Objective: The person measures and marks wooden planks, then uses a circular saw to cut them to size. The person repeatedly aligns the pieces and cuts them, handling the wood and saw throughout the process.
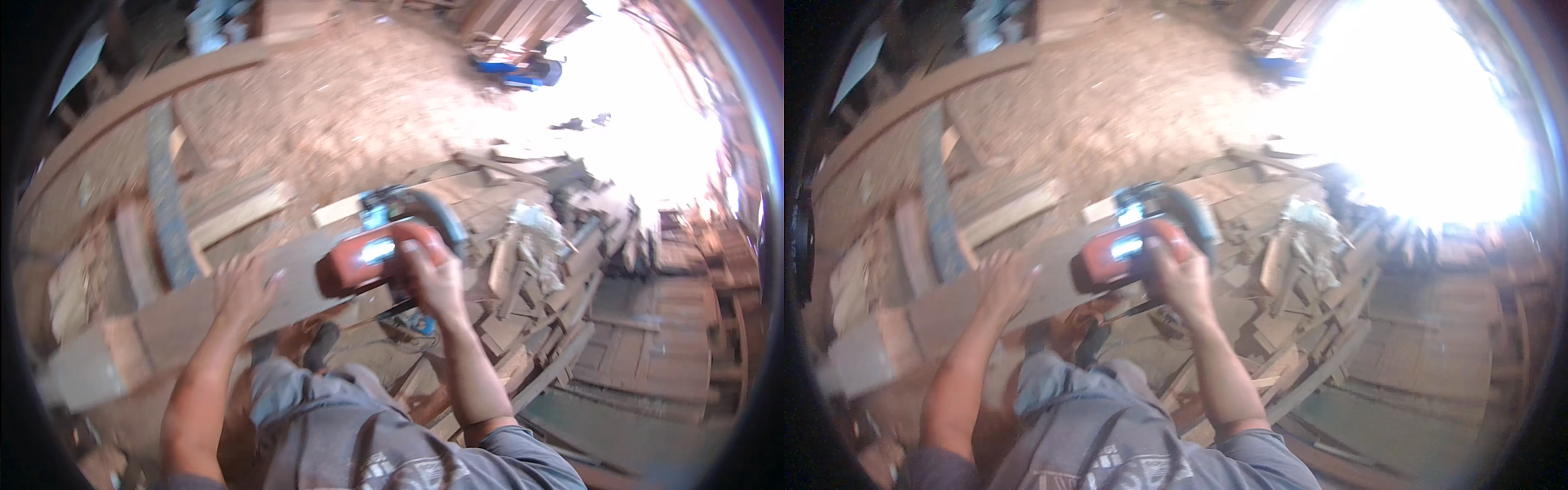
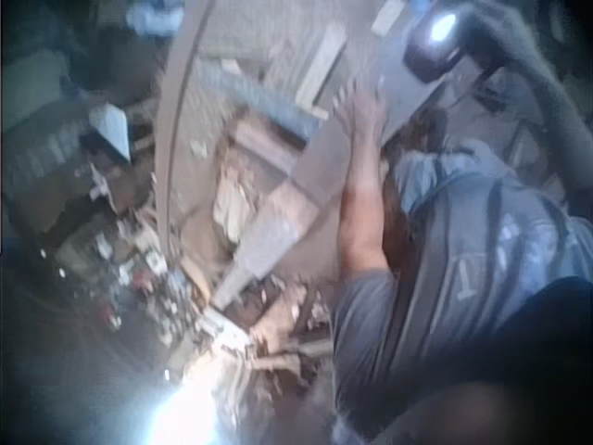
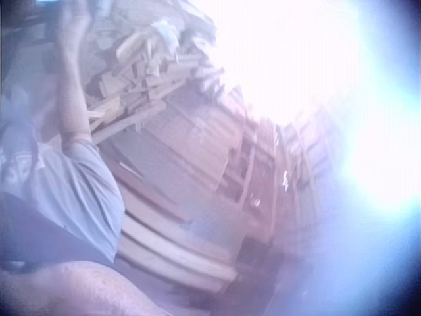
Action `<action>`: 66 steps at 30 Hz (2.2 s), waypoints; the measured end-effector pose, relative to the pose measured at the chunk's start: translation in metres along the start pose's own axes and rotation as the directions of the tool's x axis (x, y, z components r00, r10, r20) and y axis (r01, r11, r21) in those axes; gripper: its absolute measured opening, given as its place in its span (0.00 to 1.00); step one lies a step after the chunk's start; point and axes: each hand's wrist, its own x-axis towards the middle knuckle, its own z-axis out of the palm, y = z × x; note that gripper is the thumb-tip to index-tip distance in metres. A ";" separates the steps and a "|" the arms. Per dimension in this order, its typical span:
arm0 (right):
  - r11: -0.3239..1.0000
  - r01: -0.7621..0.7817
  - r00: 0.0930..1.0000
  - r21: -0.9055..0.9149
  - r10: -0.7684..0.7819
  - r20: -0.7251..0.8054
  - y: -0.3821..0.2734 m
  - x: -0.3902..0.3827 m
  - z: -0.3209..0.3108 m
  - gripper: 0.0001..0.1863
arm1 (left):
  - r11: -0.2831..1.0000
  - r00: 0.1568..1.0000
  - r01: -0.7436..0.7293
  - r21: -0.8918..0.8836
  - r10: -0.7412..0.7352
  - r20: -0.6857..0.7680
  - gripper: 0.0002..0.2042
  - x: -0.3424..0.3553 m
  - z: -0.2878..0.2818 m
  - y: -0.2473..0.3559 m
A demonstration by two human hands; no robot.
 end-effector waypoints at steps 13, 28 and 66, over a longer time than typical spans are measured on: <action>0.957 0.092 0.988 -0.275 -0.122 -0.091 -0.011 0.013 0.002 0.28 | 1.000 0.996 -0.020 -0.004 0.020 -0.084 0.26 -0.003 0.006 0.006; 0.951 0.065 0.829 0.303 0.117 -0.546 0.106 -0.200 -0.029 0.16 | 0.984 0.964 -0.101 0.144 0.133 -0.229 0.29 -0.005 0.022 -0.009; 0.416 -0.900 0.435 -0.130 0.843 -0.315 0.715 -0.127 0.022 0.35 | 0.998 0.998 -0.057 0.004 0.057 -0.019 0.29 -0.005 0.025 -0.026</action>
